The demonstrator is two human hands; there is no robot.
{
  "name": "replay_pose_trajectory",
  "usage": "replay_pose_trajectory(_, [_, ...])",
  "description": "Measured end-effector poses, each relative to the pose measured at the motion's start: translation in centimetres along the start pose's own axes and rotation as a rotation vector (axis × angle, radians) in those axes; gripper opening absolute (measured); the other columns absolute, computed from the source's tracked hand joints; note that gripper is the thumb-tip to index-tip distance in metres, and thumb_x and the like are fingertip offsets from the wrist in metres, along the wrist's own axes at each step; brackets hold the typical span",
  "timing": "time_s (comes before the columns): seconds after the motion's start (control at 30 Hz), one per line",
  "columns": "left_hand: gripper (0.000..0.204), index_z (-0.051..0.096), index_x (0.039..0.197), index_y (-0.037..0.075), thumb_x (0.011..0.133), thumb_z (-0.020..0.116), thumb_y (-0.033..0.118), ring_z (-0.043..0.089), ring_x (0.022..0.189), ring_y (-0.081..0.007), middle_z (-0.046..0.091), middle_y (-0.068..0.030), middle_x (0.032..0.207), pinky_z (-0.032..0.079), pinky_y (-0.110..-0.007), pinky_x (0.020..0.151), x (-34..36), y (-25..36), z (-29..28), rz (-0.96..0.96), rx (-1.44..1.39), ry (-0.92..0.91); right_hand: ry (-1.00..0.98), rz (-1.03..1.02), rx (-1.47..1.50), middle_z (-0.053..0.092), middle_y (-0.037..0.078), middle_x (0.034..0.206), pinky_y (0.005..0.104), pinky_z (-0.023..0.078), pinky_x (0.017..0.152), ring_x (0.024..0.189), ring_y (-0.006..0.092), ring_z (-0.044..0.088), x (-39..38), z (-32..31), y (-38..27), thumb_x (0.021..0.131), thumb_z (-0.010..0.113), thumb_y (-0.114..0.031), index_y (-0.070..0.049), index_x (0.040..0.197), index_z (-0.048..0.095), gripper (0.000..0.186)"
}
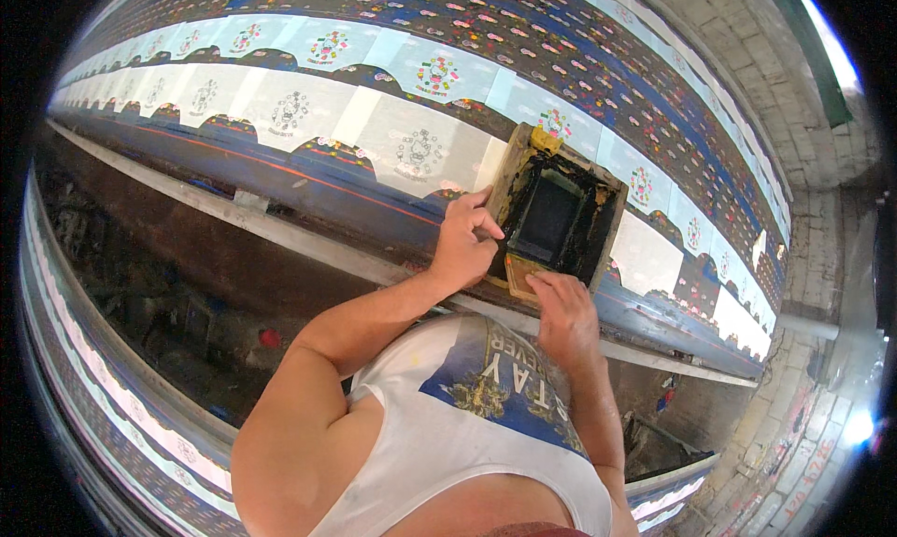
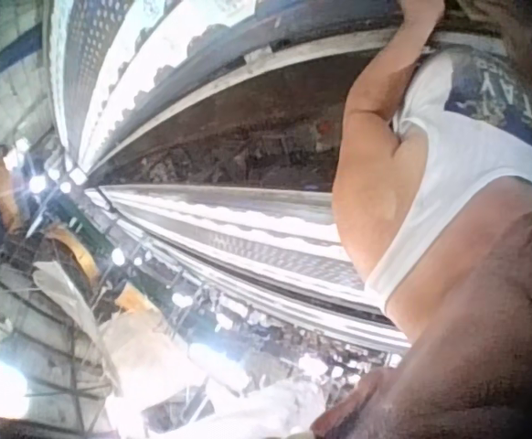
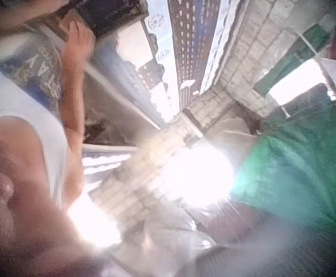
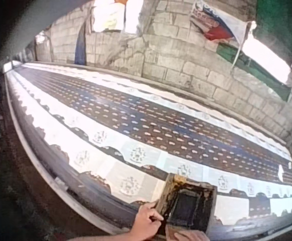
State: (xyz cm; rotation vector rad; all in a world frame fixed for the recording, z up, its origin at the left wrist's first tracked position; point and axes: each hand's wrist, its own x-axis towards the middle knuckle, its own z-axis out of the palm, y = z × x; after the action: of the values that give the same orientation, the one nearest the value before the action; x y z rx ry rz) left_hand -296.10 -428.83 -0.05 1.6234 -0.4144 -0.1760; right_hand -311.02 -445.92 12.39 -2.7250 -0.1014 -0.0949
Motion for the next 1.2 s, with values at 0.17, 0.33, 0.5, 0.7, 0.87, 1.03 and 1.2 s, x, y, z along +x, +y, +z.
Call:
replay_pose_trajectory(0.17, [0.022,0.074,0.085,0.007,0.075,0.072,-0.013,0.056,0.140,-0.0434,0.059,-0.0267,0.161,0.054,-0.045,0.108,-0.1,-0.9,-0.1,0.042,0.029,0.003,-0.207,0.029,0.064,0.078,0.023,0.123,0.0516,0.058,0.104,0.120,0.0430,0.073,3.2,-3.6,2.6,0.092,0.063,0.009,-0.001,0.132,0.076,0.043])
replay_pose_trajectory(0.33, [0.020,0.073,0.084,0.007,0.075,0.073,-0.011,0.055,0.142,-0.0454,0.060,-0.0265,0.162,0.050,-0.049,0.113,0.0,-0.5,-0.1,0.009,0.039,-0.009,-0.149,0.040,0.129,0.078,0.021,0.124,0.0501,0.058,0.105,0.120,0.0441,0.073,8.0,-4.6,6.4,0.098,0.063,0.006,-0.004,0.132,0.076,0.038])
replay_pose_trajectory(0.5, [0.021,0.073,0.085,0.007,0.074,0.073,-0.010,0.052,0.145,-0.0487,0.059,-0.0276,0.163,0.042,-0.054,0.122,0.3,-0.1,-0.3,0.002,0.061,-0.042,0.098,0.120,0.039,0.077,0.020,0.128,0.0485,0.057,0.106,0.122,0.0435,0.073,11.6,-2.5,11.0,0.099,0.065,0.007,-0.006,0.137,0.075,0.042])
replay_pose_trajectory(0.7, [0.021,0.072,0.085,0.007,0.075,0.072,-0.012,0.052,0.145,-0.0478,0.058,-0.0271,0.162,0.040,-0.055,0.123,0.2,0.3,-0.3,-0.014,0.058,-0.049,0.082,0.147,-0.049,0.076,0.018,0.123,0.0519,0.056,0.105,0.119,0.0423,0.071,11.6,-1.3,10.0,0.095,0.063,0.008,-0.010,0.135,0.078,0.047])
replay_pose_trajectory(0.87, [0.021,0.072,0.084,0.007,0.075,0.073,-0.012,0.051,0.145,-0.0472,0.057,-0.0261,0.164,0.042,-0.054,0.120,0.2,0.2,-0.3,-0.019,0.096,-0.052,0.082,0.052,-0.053,0.076,0.016,0.120,0.0517,0.056,0.102,0.114,0.0401,0.072,8.9,-0.4,7.2,0.090,0.063,0.009,-0.008,0.133,0.079,0.049])
replay_pose_trajectory(1.03, [0.021,0.072,0.083,0.008,0.076,0.073,-0.012,0.052,0.143,-0.0463,0.057,-0.0243,0.163,0.046,-0.052,0.116,0.1,0.5,-0.3,-0.025,0.057,-0.042,0.089,0.043,-0.056,0.076,0.014,0.119,0.0516,0.057,0.100,0.112,0.0382,0.073,4.8,0.7,2.7,0.086,0.064,0.009,-0.007,0.128,0.080,0.048])
replay_pose_trajectory(1.2, [0.020,0.074,0.087,0.008,0.078,0.075,-0.009,0.054,0.141,-0.0447,0.058,-0.0241,0.162,0.046,-0.050,0.115,0.1,-0.9,-0.2,0.009,0.040,-0.042,0.067,0.056,-0.043,0.074,0.013,0.120,0.0515,0.058,0.098,0.111,0.0384,0.072,1.1,1.5,-0.3,0.080,0.068,0.007,-0.007,0.129,0.079,0.052])
